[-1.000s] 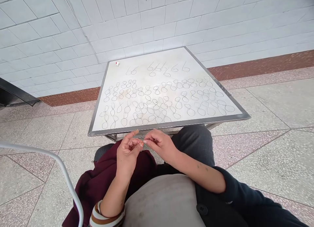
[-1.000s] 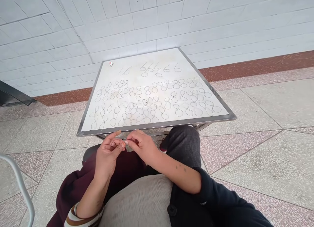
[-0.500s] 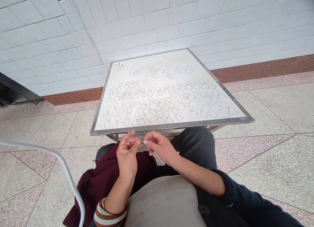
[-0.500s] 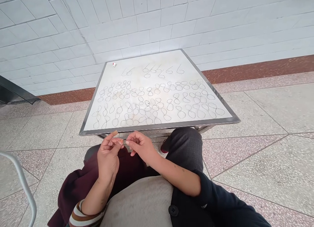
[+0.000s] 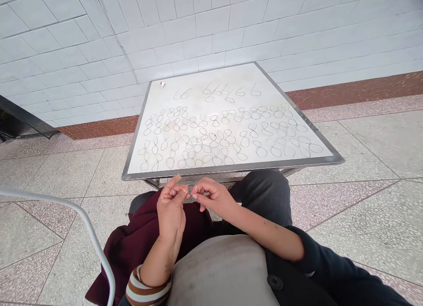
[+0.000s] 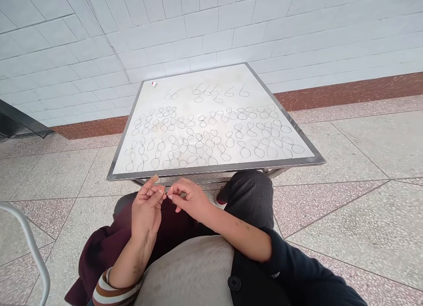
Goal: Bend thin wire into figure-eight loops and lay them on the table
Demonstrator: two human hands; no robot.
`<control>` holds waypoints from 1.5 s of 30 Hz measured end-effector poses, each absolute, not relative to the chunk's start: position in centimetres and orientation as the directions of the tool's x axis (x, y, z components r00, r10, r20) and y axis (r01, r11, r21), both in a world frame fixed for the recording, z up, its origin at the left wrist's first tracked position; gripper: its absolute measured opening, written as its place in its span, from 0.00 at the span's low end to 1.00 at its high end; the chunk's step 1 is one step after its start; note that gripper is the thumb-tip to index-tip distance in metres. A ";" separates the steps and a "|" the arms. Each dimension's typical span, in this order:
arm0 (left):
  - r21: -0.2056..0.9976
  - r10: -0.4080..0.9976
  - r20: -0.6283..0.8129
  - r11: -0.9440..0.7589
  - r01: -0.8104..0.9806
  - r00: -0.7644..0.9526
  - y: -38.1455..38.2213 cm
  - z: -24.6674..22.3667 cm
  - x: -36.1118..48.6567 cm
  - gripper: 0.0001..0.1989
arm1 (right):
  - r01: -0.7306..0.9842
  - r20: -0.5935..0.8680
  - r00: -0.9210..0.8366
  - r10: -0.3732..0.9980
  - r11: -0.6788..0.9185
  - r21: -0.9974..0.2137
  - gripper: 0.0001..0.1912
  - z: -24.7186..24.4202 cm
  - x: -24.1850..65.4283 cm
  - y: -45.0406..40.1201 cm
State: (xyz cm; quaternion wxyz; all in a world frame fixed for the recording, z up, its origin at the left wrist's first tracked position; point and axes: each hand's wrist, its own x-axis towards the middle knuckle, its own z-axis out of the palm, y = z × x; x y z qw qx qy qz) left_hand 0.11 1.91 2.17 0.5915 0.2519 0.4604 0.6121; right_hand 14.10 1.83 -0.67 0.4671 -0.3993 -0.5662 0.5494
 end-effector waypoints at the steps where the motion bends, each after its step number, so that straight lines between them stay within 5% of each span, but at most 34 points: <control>1: 0.867 0.959 -0.229 0.122 -0.483 -0.167 1.9 2.2 0.1 0.23 | -0.067 0.091 -0.238 0.967 0.077 -0.995 0.04 -0.7 14.1 1.8; 23: 0.955 0.990 -0.119 0.095 -0.283 -0.070 1.7 1.6 -0.4 0.22 | -0.085 0.028 -0.369 0.929 -0.004 -0.996 0.09 -0.4 15.5 2.6; 32: 0.979 0.994 -0.113 0.112 -0.168 0.003 1.4 2.1 0.0 0.23 | 0.053 0.185 -0.179 0.966 0.197 -0.979 0.09 -0.3 16.3 2.7; 45: 0.961 0.982 -0.153 0.174 -0.216 0.109 1.6 1.6 -0.4 0.22 | 0.250 0.312 -0.197 0.929 0.355 -0.901 0.06 -0.2 16.1 2.7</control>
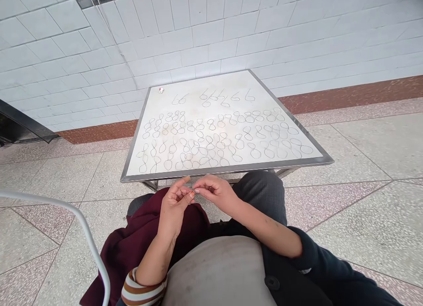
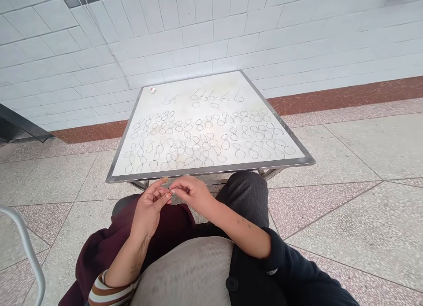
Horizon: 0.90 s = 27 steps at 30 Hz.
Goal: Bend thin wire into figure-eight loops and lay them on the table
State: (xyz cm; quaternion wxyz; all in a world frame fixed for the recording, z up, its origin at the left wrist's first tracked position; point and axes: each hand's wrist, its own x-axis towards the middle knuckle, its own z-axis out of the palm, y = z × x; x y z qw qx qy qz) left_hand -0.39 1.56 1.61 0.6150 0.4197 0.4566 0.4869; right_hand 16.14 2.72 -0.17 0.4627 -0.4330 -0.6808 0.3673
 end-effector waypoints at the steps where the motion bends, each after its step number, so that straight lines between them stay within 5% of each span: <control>1: 0.961 0.981 -0.155 0.177 -0.214 0.116 1.6 1.6 -0.4 0.22 | 0.261 0.328 -0.217 0.919 0.379 -0.888 0.06 -0.2 16.2 2.8; 27: 0.916 0.960 -0.244 0.274 -0.293 0.135 1.4 2.1 -0.5 0.19 | 0.262 0.338 -0.139 0.931 0.364 -0.894 0.10 -0.1 16.1 2.5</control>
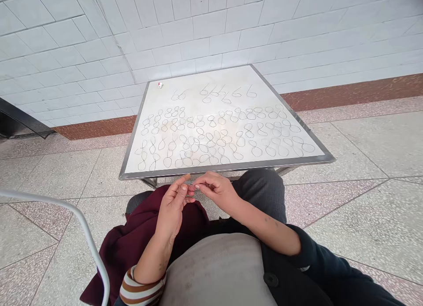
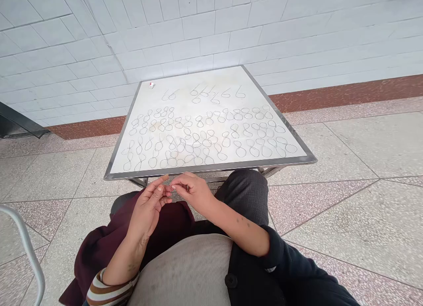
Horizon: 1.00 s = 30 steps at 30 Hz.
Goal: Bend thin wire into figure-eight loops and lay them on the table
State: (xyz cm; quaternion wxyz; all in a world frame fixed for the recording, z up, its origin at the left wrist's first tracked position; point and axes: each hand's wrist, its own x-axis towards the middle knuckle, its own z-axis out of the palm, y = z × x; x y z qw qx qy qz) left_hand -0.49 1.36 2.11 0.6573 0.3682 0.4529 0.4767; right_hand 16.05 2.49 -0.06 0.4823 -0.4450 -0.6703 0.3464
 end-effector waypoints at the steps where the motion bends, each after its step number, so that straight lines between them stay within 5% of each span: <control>1: 0.916 0.959 -0.247 0.277 -0.290 0.138 1.4 2.2 -0.5 0.19 | 0.264 0.340 -0.133 0.931 0.364 -0.893 0.09 -0.1 16.0 2.5; 14: 0.928 0.977 -0.188 0.210 -0.308 0.100 0.9 1.5 0.8 0.30 | 0.193 0.272 -0.027 0.962 0.272 -0.943 0.05 -0.7 15.5 2.1; 30: 0.930 0.991 -0.107 0.070 -0.362 -0.083 0.4 0.9 1.2 0.21 | 0.109 0.212 -0.057 0.976 0.218 -0.970 0.06 -1.1 14.9 1.6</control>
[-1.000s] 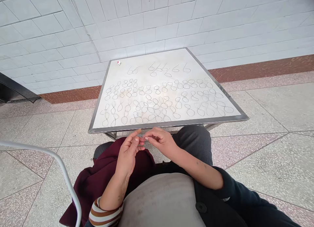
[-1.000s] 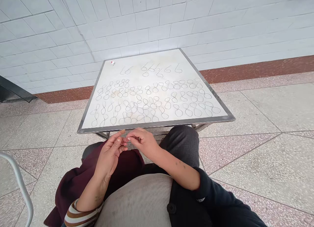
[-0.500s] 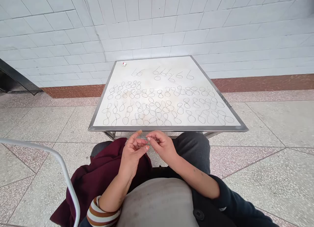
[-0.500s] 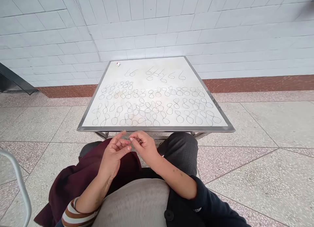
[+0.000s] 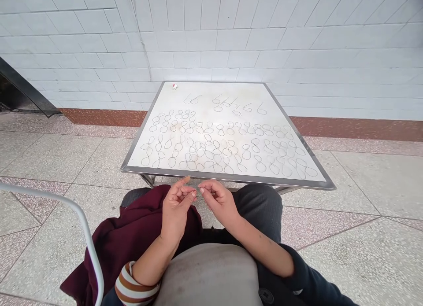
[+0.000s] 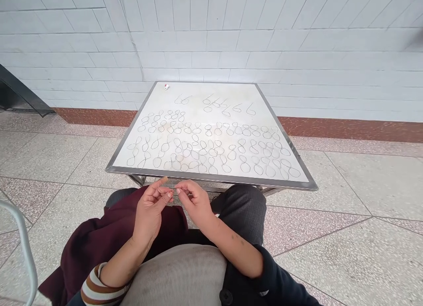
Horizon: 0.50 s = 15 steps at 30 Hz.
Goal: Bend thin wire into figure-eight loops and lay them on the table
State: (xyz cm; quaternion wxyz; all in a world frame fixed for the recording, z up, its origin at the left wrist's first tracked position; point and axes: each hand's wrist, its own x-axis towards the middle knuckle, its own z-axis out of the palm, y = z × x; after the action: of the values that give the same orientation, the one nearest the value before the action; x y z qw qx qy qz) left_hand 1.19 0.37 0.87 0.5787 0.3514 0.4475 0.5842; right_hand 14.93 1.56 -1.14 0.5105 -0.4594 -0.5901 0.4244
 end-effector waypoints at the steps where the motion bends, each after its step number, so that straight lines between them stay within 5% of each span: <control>1: 0.929 0.991 -0.106 0.069 -0.365 -0.084 0.3 0.9 1.2 0.21 | 0.105 0.215 -0.061 0.975 0.220 -0.970 0.06 -1.1 14.9 1.5; 15: 0.911 0.988 -0.126 0.081 -0.405 -0.086 0.4 1.2 1.4 0.21 | 0.119 0.268 -0.068 0.961 0.274 -0.954 0.09 -1.2 15.0 1.4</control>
State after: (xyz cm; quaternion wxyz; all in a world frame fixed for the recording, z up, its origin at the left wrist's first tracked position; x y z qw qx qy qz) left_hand 1.40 0.43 1.20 0.5892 0.3318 0.4398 0.5911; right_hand 15.03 1.42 -1.19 0.5180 -0.4445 -0.6074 0.4065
